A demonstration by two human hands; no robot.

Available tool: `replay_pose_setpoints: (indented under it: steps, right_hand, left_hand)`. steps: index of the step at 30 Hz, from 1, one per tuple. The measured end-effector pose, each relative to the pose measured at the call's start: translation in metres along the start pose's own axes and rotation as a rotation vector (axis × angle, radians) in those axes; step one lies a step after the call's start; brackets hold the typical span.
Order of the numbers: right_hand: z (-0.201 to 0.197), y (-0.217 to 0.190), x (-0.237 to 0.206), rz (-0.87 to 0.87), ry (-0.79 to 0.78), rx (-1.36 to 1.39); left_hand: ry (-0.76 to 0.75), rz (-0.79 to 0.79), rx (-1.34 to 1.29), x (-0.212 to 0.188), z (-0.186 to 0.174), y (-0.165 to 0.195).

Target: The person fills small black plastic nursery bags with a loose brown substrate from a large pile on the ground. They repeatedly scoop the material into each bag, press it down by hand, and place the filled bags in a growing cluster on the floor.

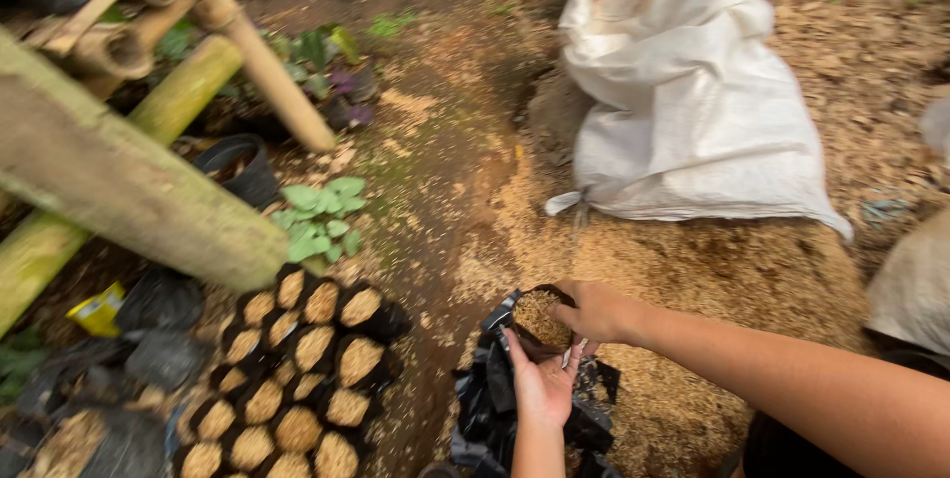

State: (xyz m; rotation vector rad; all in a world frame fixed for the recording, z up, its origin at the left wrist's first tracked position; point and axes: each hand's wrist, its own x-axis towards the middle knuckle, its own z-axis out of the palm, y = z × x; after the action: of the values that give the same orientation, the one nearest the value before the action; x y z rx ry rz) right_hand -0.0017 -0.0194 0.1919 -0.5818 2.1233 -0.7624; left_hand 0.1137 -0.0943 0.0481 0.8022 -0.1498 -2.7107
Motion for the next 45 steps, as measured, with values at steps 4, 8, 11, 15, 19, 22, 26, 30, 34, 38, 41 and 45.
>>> replay_pose_setpoints:
  steps: [4,8,11,15,19,22,26,30,34,38,41,45]
  right_hand:
    - [0.036,-0.01,0.042,-0.292,0.046,-0.089]
    - [0.069,-0.039,0.069,-0.374,0.013,-0.166]
    - [0.097,-0.089,0.08,-0.334,-0.056,-0.173]
    - [0.149,-0.163,0.09,-0.335,-0.129,-0.174]
    - [0.215,-0.227,0.109,-0.464,-0.138,-0.184]
    - [0.262,-0.262,0.126,-0.497,-0.102,-0.249]
    - [0.308,-0.286,0.147,-0.601,-0.031,-0.32]
    - [0.33,-0.287,0.164,-0.692,0.04,-0.25]
    - [0.341,-0.289,0.181,-0.711,0.056,-0.575]
    - [0.351,-0.283,0.201,-0.81,0.129,-0.843]
    - [0.358,-0.271,0.215,-0.905,0.239,-0.9]
    - [0.362,-0.256,0.225,-0.873,0.271,-0.948]
  left_hand:
    - [-0.002,0.08,0.076,0.003,-0.022,0.033]
    - [0.122,0.121,0.213,-0.011,-0.024,0.091]
    - [0.295,0.22,0.355,-0.044,-0.013,0.157]
    - [0.357,0.225,0.666,-0.099,0.007,0.251]
    - [0.589,0.224,0.903,-0.133,0.012,0.326]
    - [0.73,0.282,0.915,-0.137,-0.004,0.372]
    - [0.789,0.302,0.832,-0.123,-0.049,0.416]
    - [0.816,0.373,0.843,-0.096,-0.092,0.436]
    - [0.867,0.339,0.881,-0.071,-0.112,0.444]
    - [0.902,0.294,0.904,-0.052,-0.121,0.451]
    - [0.873,0.303,0.882,-0.038,-0.131,0.451]
    - [0.874,0.258,0.949,-0.021,-0.143,0.447]
